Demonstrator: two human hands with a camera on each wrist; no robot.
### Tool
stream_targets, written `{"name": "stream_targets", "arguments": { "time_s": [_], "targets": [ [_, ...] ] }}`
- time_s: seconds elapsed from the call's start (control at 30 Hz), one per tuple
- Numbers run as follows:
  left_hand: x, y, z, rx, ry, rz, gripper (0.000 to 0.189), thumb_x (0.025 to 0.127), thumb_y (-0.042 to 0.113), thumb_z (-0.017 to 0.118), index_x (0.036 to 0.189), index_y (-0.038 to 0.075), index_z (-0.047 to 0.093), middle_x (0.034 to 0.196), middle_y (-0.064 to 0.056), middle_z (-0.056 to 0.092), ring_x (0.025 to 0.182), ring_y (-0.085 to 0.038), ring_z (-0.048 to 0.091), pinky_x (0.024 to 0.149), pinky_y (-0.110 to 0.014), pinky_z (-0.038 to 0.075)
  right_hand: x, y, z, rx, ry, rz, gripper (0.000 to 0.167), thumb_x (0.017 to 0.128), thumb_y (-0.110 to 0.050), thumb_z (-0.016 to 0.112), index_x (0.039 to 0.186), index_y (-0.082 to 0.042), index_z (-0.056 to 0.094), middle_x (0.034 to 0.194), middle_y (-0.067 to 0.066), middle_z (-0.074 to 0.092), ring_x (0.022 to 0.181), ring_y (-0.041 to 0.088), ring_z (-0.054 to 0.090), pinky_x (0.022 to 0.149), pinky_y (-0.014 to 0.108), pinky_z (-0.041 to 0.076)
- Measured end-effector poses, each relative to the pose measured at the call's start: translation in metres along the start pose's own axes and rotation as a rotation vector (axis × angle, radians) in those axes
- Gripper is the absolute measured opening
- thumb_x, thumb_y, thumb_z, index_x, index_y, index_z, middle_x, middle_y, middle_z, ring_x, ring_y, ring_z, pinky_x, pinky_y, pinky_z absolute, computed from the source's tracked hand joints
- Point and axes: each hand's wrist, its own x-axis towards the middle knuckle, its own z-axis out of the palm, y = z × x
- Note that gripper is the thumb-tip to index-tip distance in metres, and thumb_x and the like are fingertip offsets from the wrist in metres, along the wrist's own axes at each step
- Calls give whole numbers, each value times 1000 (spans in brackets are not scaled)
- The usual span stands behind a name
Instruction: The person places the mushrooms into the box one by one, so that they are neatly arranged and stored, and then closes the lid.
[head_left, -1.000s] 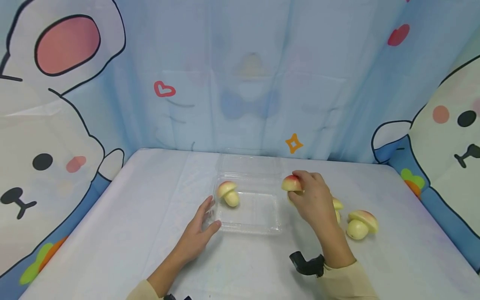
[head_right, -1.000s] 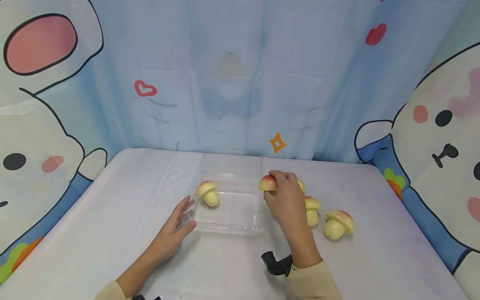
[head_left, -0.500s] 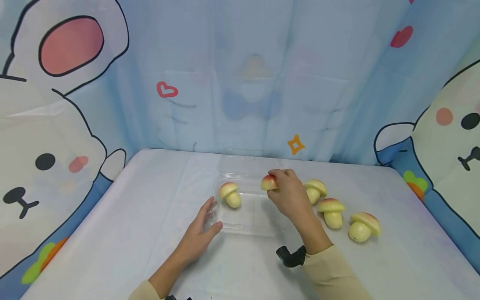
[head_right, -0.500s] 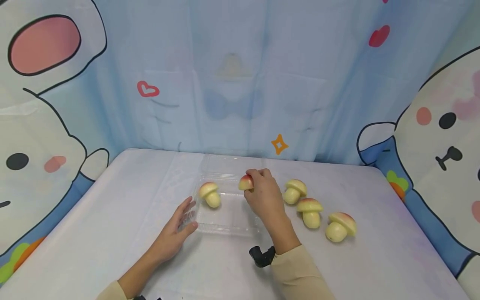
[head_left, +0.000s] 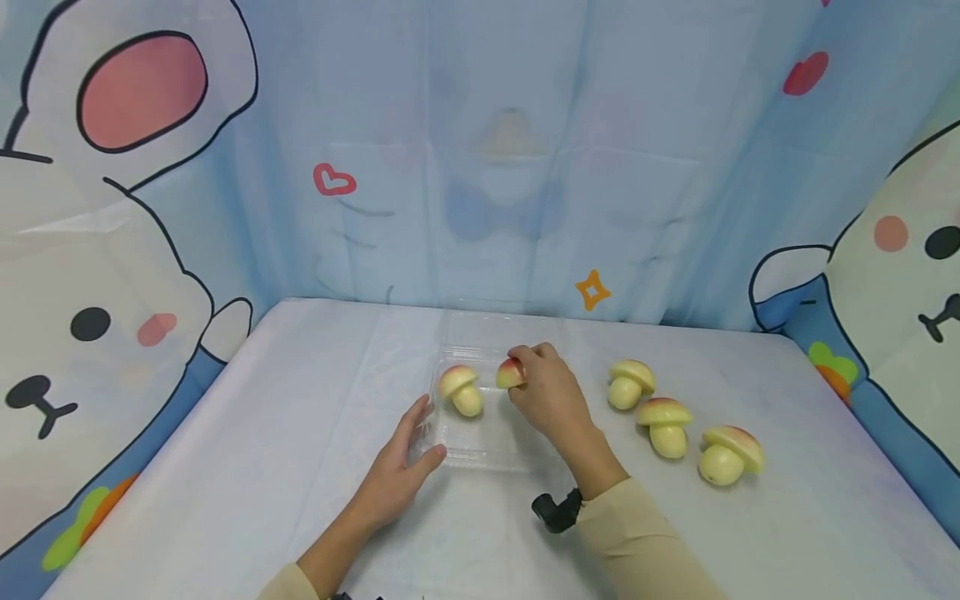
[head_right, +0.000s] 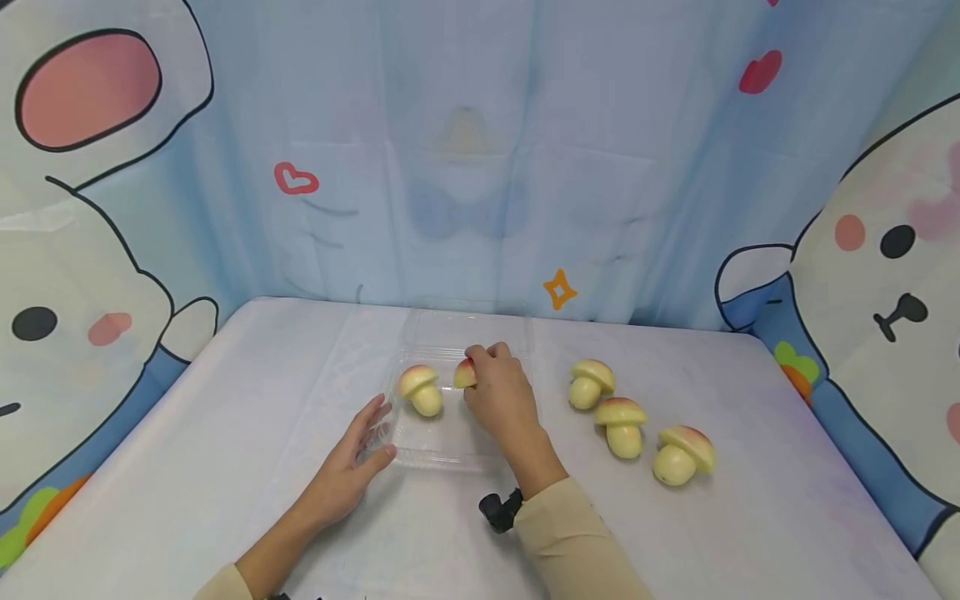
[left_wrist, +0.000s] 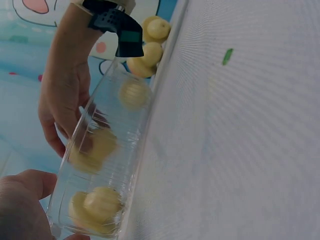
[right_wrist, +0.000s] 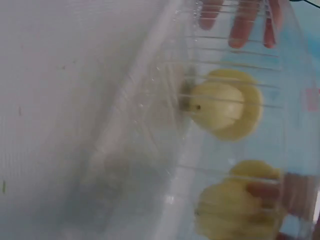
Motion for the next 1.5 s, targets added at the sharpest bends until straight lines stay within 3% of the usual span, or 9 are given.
{"name": "stream_targets", "arguments": {
  "time_s": [0.27,0.73,1.13,1.5],
  "targets": [
    [0,1,-1,-12,3,8,73,103,25,63,165,21,25,168,-11,34,152,-41,37,123,-64,27,6,-6,15,-53,-27,1,50,85,-4,75,133,-2,61,124,22,62,103,38,65,92,49,56],
    [1,0,-1,-13,-3,6,74,103,27,64,165,21,24,168,-10,34,152,-41,36,124,-62,27,8,-11,32,-94,-2,-32,45,83,-3,73,128,-3,67,116,21,59,90,37,62,79,49,57],
    [1,0,0,3,1,6,74,103,28,63,165,20,24,168,-10,35,152,-40,37,124,-61,27,7,-17,33,-178,-44,8,43,86,-7,73,129,-10,67,118,18,58,96,37,60,67,48,56],
    [0,4,-1,-16,-3,2,73,103,23,63,165,20,25,168,-11,35,154,-40,34,126,-61,24,6,-18,33,-156,-55,48,54,87,-13,73,139,-14,63,126,18,57,104,37,60,72,51,57]
  ]
}}
